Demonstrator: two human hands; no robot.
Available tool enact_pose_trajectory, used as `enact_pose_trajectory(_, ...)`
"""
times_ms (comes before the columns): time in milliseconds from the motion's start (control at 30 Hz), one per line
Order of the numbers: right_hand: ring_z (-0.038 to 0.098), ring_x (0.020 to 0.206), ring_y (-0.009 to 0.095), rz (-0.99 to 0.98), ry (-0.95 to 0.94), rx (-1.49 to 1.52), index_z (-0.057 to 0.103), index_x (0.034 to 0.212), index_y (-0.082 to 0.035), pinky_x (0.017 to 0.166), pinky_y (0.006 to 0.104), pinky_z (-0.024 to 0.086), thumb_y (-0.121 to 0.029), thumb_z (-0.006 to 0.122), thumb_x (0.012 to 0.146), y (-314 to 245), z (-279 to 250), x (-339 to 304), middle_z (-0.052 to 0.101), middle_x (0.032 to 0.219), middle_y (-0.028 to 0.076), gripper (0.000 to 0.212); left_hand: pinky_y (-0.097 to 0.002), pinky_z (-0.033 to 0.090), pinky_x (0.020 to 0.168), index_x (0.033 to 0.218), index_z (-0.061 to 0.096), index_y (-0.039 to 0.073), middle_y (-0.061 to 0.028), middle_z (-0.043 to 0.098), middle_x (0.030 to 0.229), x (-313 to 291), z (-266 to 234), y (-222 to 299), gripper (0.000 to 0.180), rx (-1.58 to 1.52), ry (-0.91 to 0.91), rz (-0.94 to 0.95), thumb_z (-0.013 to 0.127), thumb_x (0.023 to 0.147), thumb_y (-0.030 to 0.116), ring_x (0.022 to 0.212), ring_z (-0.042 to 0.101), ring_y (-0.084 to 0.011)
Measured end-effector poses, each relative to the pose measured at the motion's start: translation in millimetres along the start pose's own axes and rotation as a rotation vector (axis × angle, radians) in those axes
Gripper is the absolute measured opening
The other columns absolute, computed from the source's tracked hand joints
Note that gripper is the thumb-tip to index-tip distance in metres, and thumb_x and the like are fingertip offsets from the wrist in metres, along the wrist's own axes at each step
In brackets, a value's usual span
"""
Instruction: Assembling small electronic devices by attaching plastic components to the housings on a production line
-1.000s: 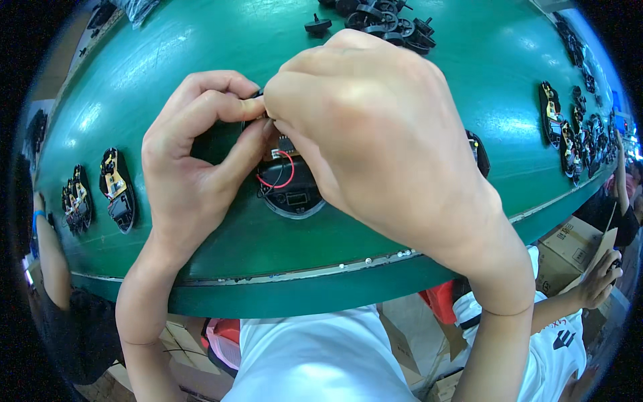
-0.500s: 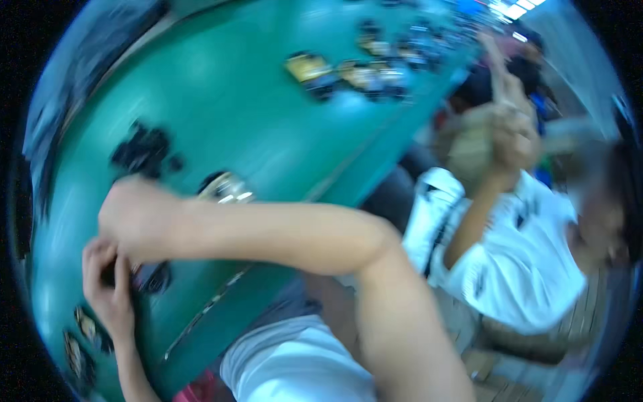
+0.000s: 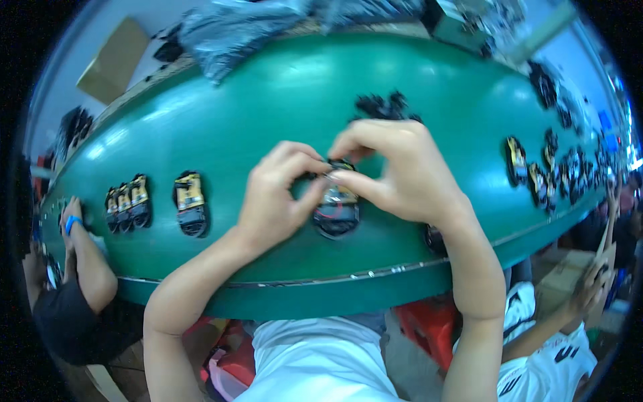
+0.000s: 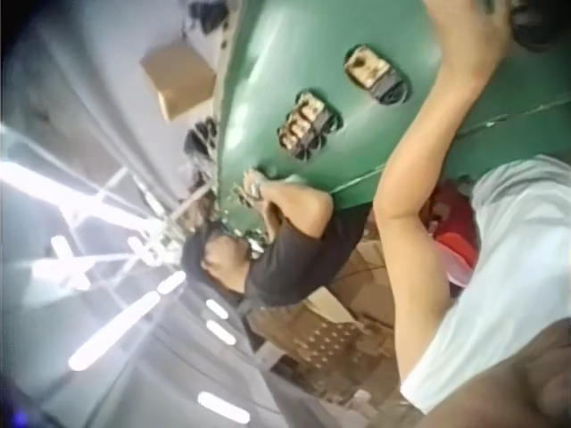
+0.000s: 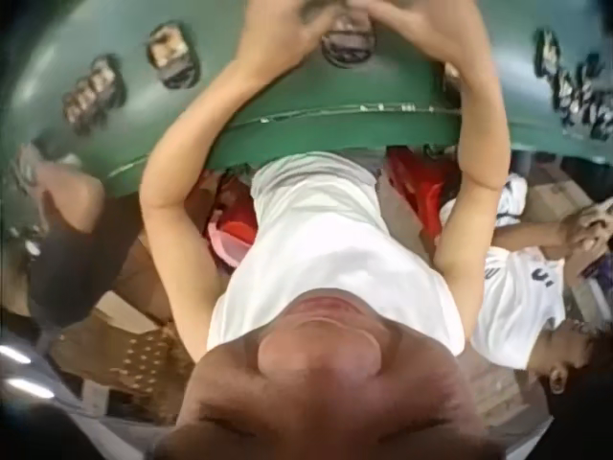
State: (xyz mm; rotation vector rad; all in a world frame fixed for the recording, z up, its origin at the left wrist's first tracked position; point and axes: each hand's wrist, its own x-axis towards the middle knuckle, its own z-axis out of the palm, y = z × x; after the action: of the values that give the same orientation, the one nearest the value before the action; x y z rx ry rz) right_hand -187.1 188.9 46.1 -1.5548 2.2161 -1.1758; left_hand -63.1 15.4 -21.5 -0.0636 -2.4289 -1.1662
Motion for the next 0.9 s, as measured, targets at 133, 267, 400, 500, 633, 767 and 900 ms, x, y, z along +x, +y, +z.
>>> enact_pose_trajectory(133, 0.066, 0.081, 0.01, 0.244, -0.04, 0.448, 0.067, 0.101, 0.001, 0.074, 0.0262, 0.055, -0.012, 0.076, 0.09, -11.8, -2.0, -1.8, 0.069, 0.093, 0.004, 0.019, -0.0429, 0.049, 0.085, 0.095, 0.067, 0.006, -0.0135, 0.064, 0.103, -3.3, 14.5, -1.1, 0.019, 0.02, 0.022, 0.025, 0.076, 0.078, 0.008, 0.1, 0.063, -0.0336)
enact_pose_trajectory(267, 0.06, 0.066, 0.005, 0.473, -0.38, 0.568, 0.068, 0.097, 0.001, 0.059, 0.0219, 0.049, -0.021, 0.069, 0.099, -25.9, 9.4, 31.6, 0.067, 0.079, 0.002, 0.022, -0.0445, 0.046, 0.084, 0.101, 0.064, 0.005, -0.014, 0.062, 0.106, -6.3, 17.8, -3.3, 0.026, 0.009, 0.014, -0.057, 0.073, 0.077, 0.007, 0.1, 0.061, -0.0348)
enact_pose_trajectory(400, 0.058, 0.058, 0.007, 0.484, -0.468, 0.567, 0.068, 0.096, 0.002, 0.053, 0.0235, 0.044, -0.028, 0.065, 0.1, -38.4, 34.6, 107.9, 0.065, 0.073, 0.003, 0.03, -0.0457, 0.045, 0.082, 0.103, 0.065, 0.006, -0.0135, 0.06, 0.101, -8.1, 24.1, -8.0, 0.019, 0.043, 0.05, 0.077, 0.067, 0.085, 0.012, 0.096, 0.059, -0.0342)
enact_pose_trajectory(500, 0.062, 0.069, 0.009, 0.358, -0.375, 0.498, 0.069, 0.1, 0.001, 0.063, 0.0258, 0.05, -0.029, 0.069, 0.097, -26.9, 81.9, 183.0, 0.068, 0.084, 0.005, 0.03, -0.0461, 0.046, 0.083, 0.104, 0.065, 0.005, -0.0128, 0.06, 0.102, -11.0, 22.9, -5.5, 0.018, 0.072, 0.053, 0.086, 0.065, 0.087, 0.01, 0.096, 0.059, -0.0332)
enact_pose_trajectory(633, 0.068, 0.081, 0.016, 0.211, -0.361, 0.315, 0.071, 0.105, -0.001, 0.074, 0.0307, 0.056, -0.026, 0.077, 0.087, -10.7, 127.2, 274.1, 0.073, 0.088, 0.007, 0.031, -0.0464, 0.045, 0.082, 0.111, 0.064, 0.005, -0.0125, 0.06, 0.105, -7.7, 31.1, -2.2, 0.023, -0.012, 0.132, 0.102, 0.064, 0.088, 0.01, 0.097, 0.06, -0.032)
enact_pose_trajectory(767, 0.071, 0.092, 0.032, -0.076, -0.091, -0.184, 0.072, 0.108, -0.005, 0.085, 0.0408, 0.057, -0.017, 0.074, 0.081, -12.5, 178.4, 341.0, 0.073, 0.095, 0.016, 0.03, -0.0459, 0.046, 0.082, 0.111, 0.063, 0.003, -0.0145, 0.06, 0.104, -8.6, 28.7, 0.6, 0.026, -0.071, 0.133, 0.074, 0.064, 0.086, 0.01, 0.096, 0.06, -0.0325)
enact_pose_trajectory(900, 0.069, 0.099, 0.042, -0.168, 0.104, -0.391, 0.072, 0.11, -0.006, 0.093, 0.0485, 0.055, -0.016, 0.071, 0.083, 5.7, 221.8, 390.6, 0.071, 0.107, 0.021, 0.029, -0.0473, 0.042, 0.078, 0.109, 0.061, -0.001, -0.0178, 0.059, 0.104, -7.9, 45.7, -16.4, 0.029, -0.226, 0.008, 0.082, 0.063, 0.08, 0.004, 0.098, 0.056, -0.0373)
